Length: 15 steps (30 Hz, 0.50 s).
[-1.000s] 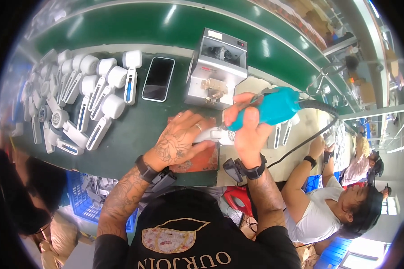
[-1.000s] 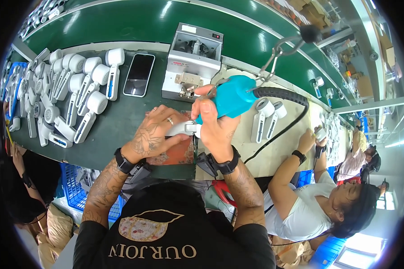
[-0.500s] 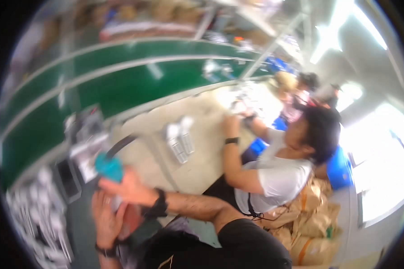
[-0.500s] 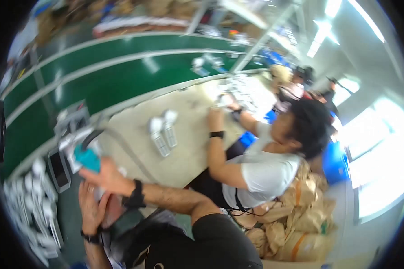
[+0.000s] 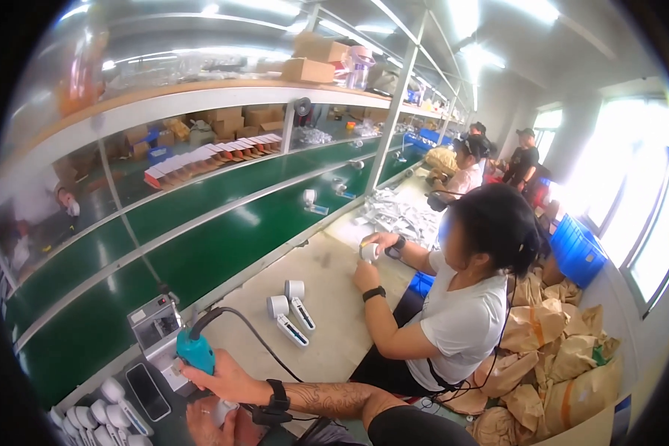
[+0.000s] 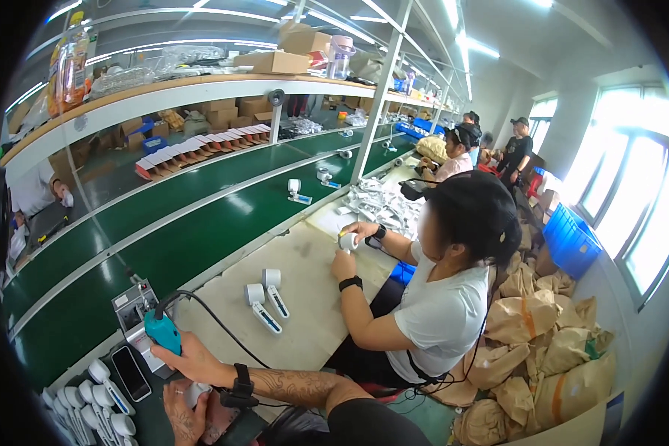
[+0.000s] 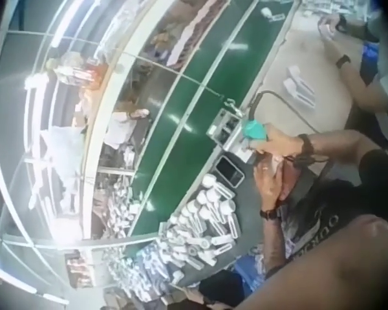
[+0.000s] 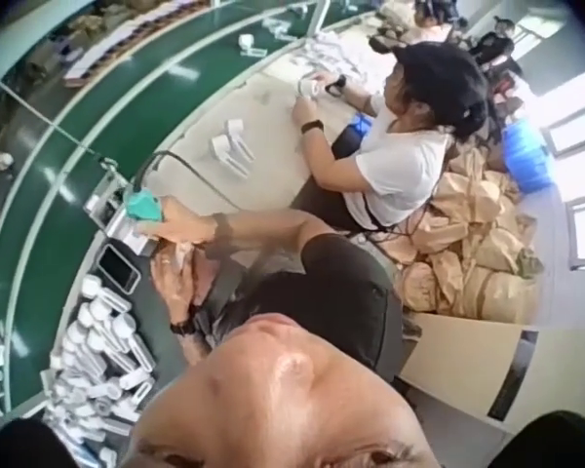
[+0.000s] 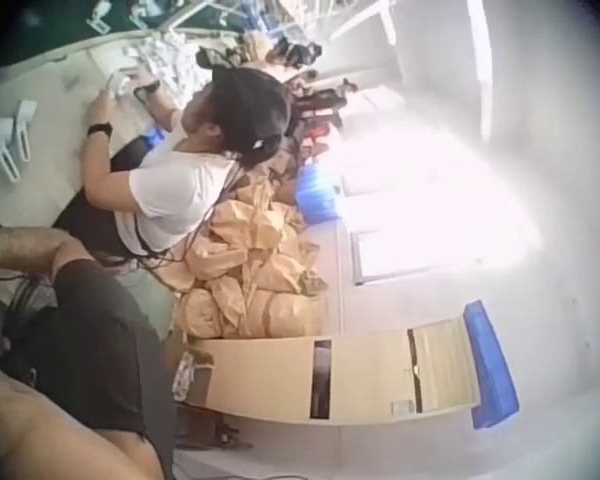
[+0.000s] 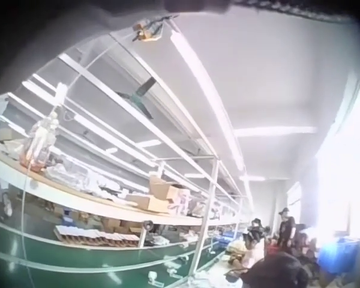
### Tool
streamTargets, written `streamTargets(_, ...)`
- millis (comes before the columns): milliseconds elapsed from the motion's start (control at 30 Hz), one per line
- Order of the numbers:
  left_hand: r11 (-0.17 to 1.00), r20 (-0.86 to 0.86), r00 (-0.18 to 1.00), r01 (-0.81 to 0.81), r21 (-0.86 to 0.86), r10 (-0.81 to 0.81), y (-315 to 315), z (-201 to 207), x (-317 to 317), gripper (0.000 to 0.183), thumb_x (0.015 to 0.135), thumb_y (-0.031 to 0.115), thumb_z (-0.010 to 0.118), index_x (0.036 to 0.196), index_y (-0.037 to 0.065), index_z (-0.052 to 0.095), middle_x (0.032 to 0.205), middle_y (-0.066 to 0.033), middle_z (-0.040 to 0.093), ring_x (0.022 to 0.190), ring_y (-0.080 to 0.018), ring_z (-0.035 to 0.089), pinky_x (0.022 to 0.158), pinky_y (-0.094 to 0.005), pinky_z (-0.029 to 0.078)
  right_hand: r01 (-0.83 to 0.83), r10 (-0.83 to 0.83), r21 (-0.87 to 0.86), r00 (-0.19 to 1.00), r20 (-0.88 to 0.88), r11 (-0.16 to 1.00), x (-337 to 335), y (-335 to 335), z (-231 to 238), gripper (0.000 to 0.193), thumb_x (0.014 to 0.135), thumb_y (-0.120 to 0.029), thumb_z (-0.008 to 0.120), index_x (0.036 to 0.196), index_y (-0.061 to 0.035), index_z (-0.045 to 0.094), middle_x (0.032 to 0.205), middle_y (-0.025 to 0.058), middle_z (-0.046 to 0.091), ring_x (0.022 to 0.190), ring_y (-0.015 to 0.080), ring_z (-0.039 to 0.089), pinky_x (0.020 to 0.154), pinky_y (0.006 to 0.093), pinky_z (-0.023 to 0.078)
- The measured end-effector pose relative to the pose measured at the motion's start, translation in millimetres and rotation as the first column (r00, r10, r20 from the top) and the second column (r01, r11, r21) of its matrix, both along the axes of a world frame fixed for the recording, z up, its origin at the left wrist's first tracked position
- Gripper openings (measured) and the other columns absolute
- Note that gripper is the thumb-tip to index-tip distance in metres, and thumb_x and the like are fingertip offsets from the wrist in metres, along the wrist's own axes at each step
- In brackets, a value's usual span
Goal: Assembling handheld electronic devices using an electric screwdriver on an assembly line.
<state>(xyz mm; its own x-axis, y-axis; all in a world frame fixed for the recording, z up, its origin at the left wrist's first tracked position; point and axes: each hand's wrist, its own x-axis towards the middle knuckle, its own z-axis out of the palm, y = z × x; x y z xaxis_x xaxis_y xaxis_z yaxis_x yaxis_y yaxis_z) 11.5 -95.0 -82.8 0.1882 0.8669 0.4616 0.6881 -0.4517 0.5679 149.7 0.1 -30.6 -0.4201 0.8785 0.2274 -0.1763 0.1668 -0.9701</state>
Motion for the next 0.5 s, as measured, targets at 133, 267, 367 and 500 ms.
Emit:
streamTargets(133,1.000,0.024,1.000,0.016,0.000,-0.016,1.2,14.0,4.2,0.031,0.084,0.019,0.070,0.107,-0.001,0.061,0.098,-0.0194,0.059,0.092,-0.0425,0.054,0.083,-0.0491,0.042,0.016,-0.015,0.016,0.999,-0.042,1.000,-6.0,7.5,8.1,0.023,0.100,-0.026,0.062,0.103,-0.0032,0.065,0.070,-0.0017,0.056,0.064,0.0059,0.049,0.059,0.0250,0.040)
streamTargets(267,0.999,0.018,0.999,0.035,0.018,-0.035,0.8,14.2,6.4,0.028,0.087,0.016,0.065,0.109,0.000,0.062,0.101,-0.0193,0.060,0.093,-0.0423,0.055,0.086,-0.0486,0.042,0.030,-0.030,0.021,1.000,0.006,0.999,-5.0,12.5,17.5,0.024,0.100,-0.028,0.063,0.100,-0.0040,0.065,0.071,-0.0014,0.056,0.064,0.0063,0.049,0.058,0.0257,0.041)
streamTargets(367,1.000,0.032,0.999,-0.002,0.003,0.002,0.7,5.5,2.4,0.026,0.087,0.014,0.063,0.110,0.000,0.062,0.102,-0.0193,0.061,0.095,-0.0426,0.055,0.089,-0.0489,0.042,-0.005,0.005,0.040,1.000,0.007,0.999,-18.5,20.8,9.5,0.030,0.097,-0.034,0.065,0.097,-0.0045,0.065,0.071,0.0006,0.056,0.063,0.0079,0.050,0.056,0.0292,0.041)
streamTargets(500,0.995,-0.073,0.997,-0.013,0.094,0.020,10.5,-13.6,-13.3,0.028,0.090,0.017,0.064,0.114,0.003,0.065,0.106,-0.0176,0.065,0.098,-0.0386,0.060,0.090,-0.0478,0.046,0.254,-0.289,0.209,0.945,0.154,0.944,-29.7,27.0,4.0,0.039,0.090,-0.041,0.073,0.104,-0.0053,0.067,0.075,0.0057,0.063,0.067,0.0156,0.056,0.062,0.0357,0.049)
